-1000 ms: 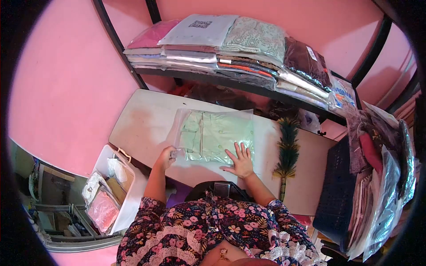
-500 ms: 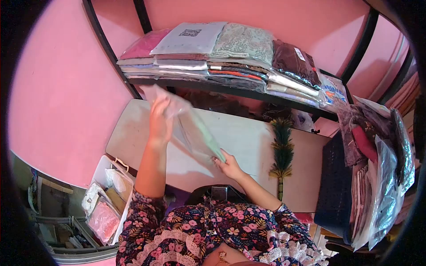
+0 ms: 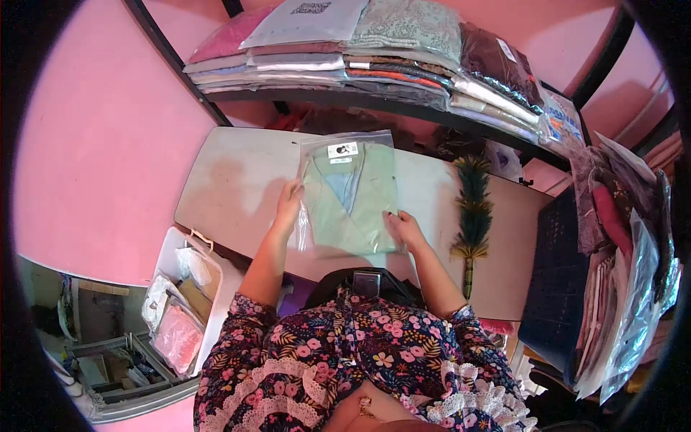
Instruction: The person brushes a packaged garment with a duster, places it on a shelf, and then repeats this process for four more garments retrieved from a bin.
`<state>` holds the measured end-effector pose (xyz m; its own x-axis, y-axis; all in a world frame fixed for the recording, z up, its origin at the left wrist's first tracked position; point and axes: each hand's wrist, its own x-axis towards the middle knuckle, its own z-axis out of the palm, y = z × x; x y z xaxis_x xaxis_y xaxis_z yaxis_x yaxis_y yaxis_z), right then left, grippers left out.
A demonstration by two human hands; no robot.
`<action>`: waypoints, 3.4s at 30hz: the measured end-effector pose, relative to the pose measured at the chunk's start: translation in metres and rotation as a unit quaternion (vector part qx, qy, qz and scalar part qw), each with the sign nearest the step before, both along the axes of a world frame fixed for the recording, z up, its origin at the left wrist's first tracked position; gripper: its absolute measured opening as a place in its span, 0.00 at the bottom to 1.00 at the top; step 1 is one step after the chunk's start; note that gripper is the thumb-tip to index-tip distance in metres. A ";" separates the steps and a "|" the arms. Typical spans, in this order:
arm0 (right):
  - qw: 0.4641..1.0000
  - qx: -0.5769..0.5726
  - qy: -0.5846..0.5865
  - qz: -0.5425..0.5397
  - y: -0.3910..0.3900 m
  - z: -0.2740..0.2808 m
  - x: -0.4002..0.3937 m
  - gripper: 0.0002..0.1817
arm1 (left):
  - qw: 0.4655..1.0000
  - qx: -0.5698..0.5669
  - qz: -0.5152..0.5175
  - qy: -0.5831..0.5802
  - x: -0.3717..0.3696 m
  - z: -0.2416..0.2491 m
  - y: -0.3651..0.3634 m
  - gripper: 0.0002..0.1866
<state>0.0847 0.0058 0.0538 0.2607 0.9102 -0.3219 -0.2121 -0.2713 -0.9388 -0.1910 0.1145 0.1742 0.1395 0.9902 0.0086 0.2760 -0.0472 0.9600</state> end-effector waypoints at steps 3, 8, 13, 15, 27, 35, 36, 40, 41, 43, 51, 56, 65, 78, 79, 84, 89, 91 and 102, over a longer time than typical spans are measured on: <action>0.988 -0.057 -0.144 0.022 0.012 0.005 0.005 0.26 | 0.991 -0.097 0.081 0.035 -0.027 -0.090 0.004 0.24; 0.956 -0.010 -0.293 -0.012 0.009 0.039 -0.003 0.33 | 0.985 -0.130 0.006 0.110 -0.026 -0.109 0.011 0.35; 0.975 0.038 -0.218 -0.022 0.029 0.008 -0.002 0.38 | 0.985 -0.135 -0.013 0.106 -0.003 -0.078 -0.001 0.36; 0.982 0.053 -0.182 -0.015 0.034 0.004 0.002 0.39 | 0.990 -0.113 -0.011 0.088 0.001 -0.080 0.000 0.37; 0.989 0.090 0.051 0.101 -0.001 0.130 0.013 0.21 | 0.969 -0.169 -0.128 -0.125 0.022 0.024 -0.031 0.38; 0.945 0.282 -0.141 0.086 -0.077 0.258 0.039 0.19 | 0.979 0.173 -0.078 -0.069 0.049 0.118 -0.117 0.42; 0.946 0.281 -0.141 0.083 -0.083 0.267 0.046 0.19 | 0.971 0.209 -0.062 -0.102 0.055 0.127 -0.125 0.43; 0.897 0.364 -0.249 0.013 -0.096 0.299 0.084 0.14 | 0.939 0.304 -0.131 -0.091 0.085 0.161 -0.109 0.44; 0.893 0.376 -0.248 -0.021 -0.095 0.313 0.095 0.15 | 0.915 0.372 -0.146 -0.055 0.101 0.177 -0.098 0.44; 0.886 0.386 -0.249 -0.071 -0.087 0.331 0.127 0.16 | 0.877 0.449 -0.167 -0.040 0.140 0.205 -0.067 0.44; 0.867 0.414 -0.222 -0.166 -0.014 0.422 0.239 0.17 | 0.824 0.513 -0.225 -0.089 0.290 0.333 0.047 0.45; 0.885 0.378 -0.214 -0.168 0.031 0.423 0.307 0.16 | 0.877 0.394 -0.265 -0.077 0.360 0.341 0.099 0.42; 0.945 0.167 -0.236 -0.152 0.086 0.315 0.354 0.24 | 0.909 0.296 -0.175 0.235 0.405 0.240 0.150 0.58; 0.884 0.160 -0.386 -0.212 0.085 0.310 0.348 0.38 | 0.853 0.316 -0.198 0.366 0.396 0.259 0.136 0.45; 0.877 0.147 -0.403 -0.214 0.081 0.316 0.343 0.39 | 0.853 0.317 -0.196 0.365 0.394 0.259 0.131 0.45; 0.835 0.128 -0.461 -0.273 0.087 0.307 0.351 0.39 | 0.697 0.465 -0.138 0.528 0.395 0.253 0.126 0.36; 0.818 0.122 -0.508 -0.241 0.083 0.314 0.345 0.38 | 0.713 0.368 -0.217 0.556 0.402 0.244 0.134 0.33; 0.846 0.138 -0.453 -0.245 0.085 0.310 0.350 0.35 | 0.700 0.363 -0.224 0.572 0.403 0.245 0.136 0.33; 0.752 0.229 -0.486 -0.381 0.006 0.340 0.320 0.27 | 0.738 0.421 -0.162 0.502 0.350 0.295 0.136 0.29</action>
<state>0.4047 0.0121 0.3934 0.6725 0.3344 0.6603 0.7054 -0.0193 -0.7086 0.1591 0.2505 0.4696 0.7218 0.6063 0.3338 0.6717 -0.7298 -0.1272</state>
